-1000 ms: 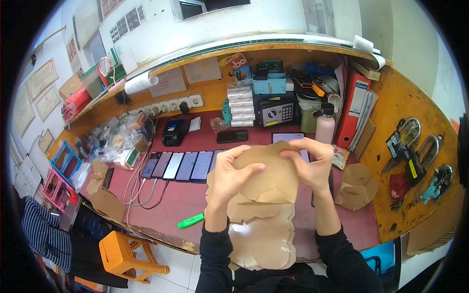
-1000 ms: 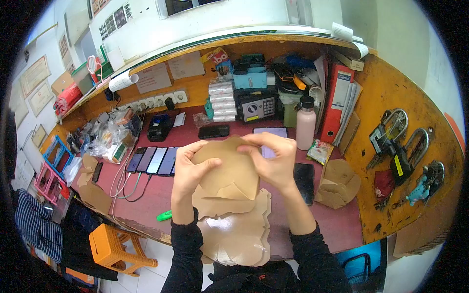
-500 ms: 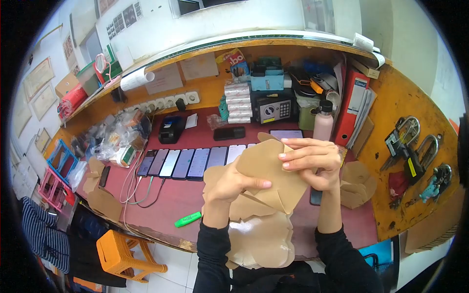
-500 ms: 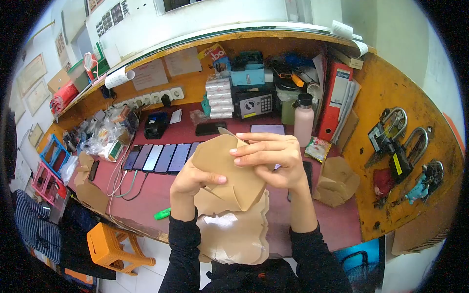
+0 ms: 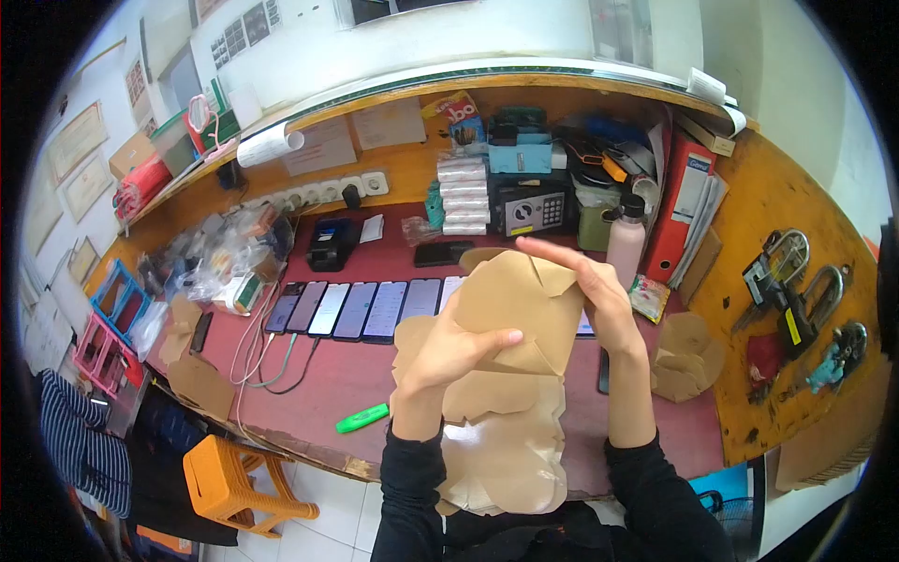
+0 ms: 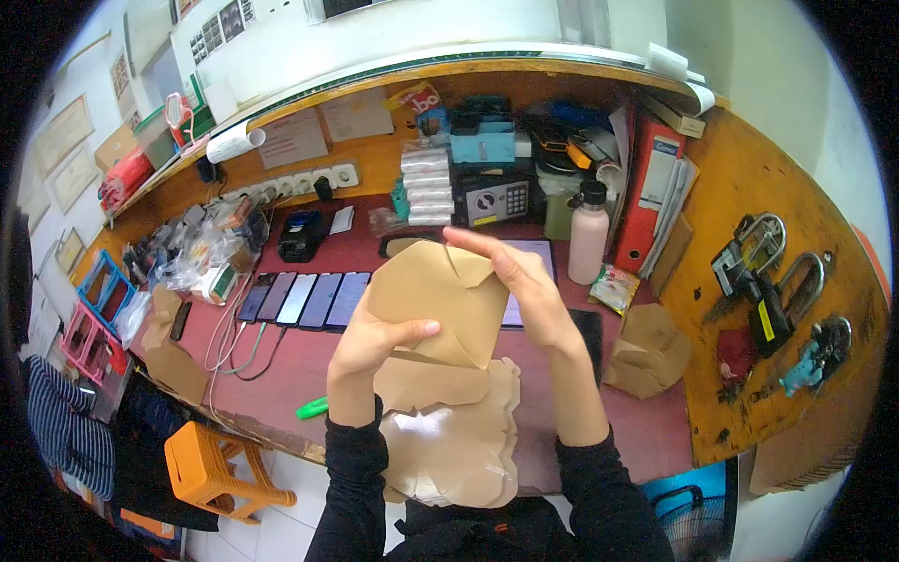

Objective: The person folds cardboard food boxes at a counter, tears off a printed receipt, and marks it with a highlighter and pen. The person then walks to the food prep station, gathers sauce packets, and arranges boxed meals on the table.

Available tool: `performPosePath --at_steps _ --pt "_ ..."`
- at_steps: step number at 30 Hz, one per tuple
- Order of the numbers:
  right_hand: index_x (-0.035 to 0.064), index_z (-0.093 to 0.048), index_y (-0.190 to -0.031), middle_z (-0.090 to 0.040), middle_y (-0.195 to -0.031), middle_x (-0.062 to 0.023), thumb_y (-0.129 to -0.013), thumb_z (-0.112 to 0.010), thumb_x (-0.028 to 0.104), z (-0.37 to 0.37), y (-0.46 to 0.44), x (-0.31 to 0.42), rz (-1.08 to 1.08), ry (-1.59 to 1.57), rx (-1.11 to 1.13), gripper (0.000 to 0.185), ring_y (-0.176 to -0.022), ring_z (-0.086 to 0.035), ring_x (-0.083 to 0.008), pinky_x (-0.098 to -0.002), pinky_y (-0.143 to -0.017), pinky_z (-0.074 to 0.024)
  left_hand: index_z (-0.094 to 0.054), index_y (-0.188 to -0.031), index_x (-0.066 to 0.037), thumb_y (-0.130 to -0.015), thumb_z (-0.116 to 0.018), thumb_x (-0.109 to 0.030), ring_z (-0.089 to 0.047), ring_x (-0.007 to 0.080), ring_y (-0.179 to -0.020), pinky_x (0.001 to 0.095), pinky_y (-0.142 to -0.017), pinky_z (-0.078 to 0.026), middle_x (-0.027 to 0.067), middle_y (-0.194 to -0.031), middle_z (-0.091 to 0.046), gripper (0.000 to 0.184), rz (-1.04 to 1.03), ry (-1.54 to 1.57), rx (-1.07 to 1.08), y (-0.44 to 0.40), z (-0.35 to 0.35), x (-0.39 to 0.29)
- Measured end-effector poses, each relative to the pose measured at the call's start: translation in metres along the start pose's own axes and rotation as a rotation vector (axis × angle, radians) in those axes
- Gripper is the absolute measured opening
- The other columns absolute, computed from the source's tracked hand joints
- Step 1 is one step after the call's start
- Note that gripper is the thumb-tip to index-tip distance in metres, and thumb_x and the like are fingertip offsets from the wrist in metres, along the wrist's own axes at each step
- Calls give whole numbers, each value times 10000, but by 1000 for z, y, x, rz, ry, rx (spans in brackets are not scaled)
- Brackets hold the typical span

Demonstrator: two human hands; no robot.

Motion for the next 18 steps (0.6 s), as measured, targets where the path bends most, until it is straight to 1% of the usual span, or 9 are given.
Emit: performPosePath --at_steps 2,4,7,11,13,14,16,17,18 --pt "-14 -486 -1205 -538 -1170 -125 -908 -387 359 1 0 -9 -46 -30 22 487 -1088 -482 -182 -290 -937 -337 -361 -1270 -1 -693 -648 57 -436 165 -1121 297 -946 -356 70 -1194 -468 647 -31 -38 -56 -2 3 0" --pt "-17 -494 -1193 -551 -1144 -110 -902 -424 288 -3 1 -11 -94 -27 30 427 -1069 -482 -163 -280 -916 -349 -373 -1264 -17 -687 -617 88 -438 158 -1112 283 -940 -354 64 -1176 -472 635 -94 -134 -17 -5 -2 -7" --pt "-22 -504 -1173 -572 -1093 -89 -890 -457 225 -5 1 -13 -72 -4 10 379 -1012 -502 -136 -265 -872 -380 -382 -1258 -35 -671 -592 111 -442 154 -1103 278 -936 -352 58 -1149 -477 640 -125 -120 -3 -4 -5 -9" --pt "-26 -512 -1153 -591 -1023 -64 -872 -493 177 0 3 -29 -161 -6 -4 347 -943 -518 -106 -241 -818 -405 -382 -1250 -26 -668 -575 122 -443 160 -1100 276 -932 -352 52 -1138 -476 631 -163 -207 -6 -4 -8 -13" --pt "-29 -578 -1039 -616 -868 -34 -854 -524 164 0 1 -29 -120 -78 -13 273 -792 -537 -77 -215 -694 -427 -378 -1243 -11 -662 -581 114 -439 169 -1104 288 -932 -351 64 -1115 -479 628 -160 -276 -23 -3 -7 -14" --pt "-29 -578 -1039 -616 -868 -34 -854 -524 164 -1 1 -30 -119 -79 -14 273 -792 -537 -77 -215 -694 -427 -378 -1243 -11 -662 -581 114 -439 169 -1104 288 -932 -351 64 -1115 -479 628 -160 -278 -23 -2 -9 -16" --pt "-32 -625 -877 -596 -713 -4 -811 -577 94 10 3 -28 -86 129 -167 150 -662 -510 -58 -206 -583 -407 -383 -1230 -6 -661 -594 85 -504 214 -1020 294 -894 -377 129 -1071 -527 613 -202 -489 -63 3 -16 -27" --pt "-32 -625 -877 -596 -713 -4 -811 -577 94 9 4 -30 -86 129 -167 150 -662 -510 -58 -206 -583 -407 -383 -1230 -6 -661 -594 85 -504 214 -1020 294 -894 -377 129 -1071 -527 613 -202 -489 -63 4 -18 -30" --pt "-38 -623 -819 -579 -668 7 -793 -592 65 19 8 -22 11 238 -298 110 -617 -487 -51 -204 -542 -385 -400 -1206 -5 -662 -603 66 -539 254 -956 303 -851 -402 159 -1007 -558 585 -235 -597 -62 5 -23 -36"
Point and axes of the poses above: each hand's wrist, its own y-axis away from the middle knuckle, its own z-axis out of the back of the hand, x = y × z, the point moved 9 cm from there along -y, towards the middle knuckle
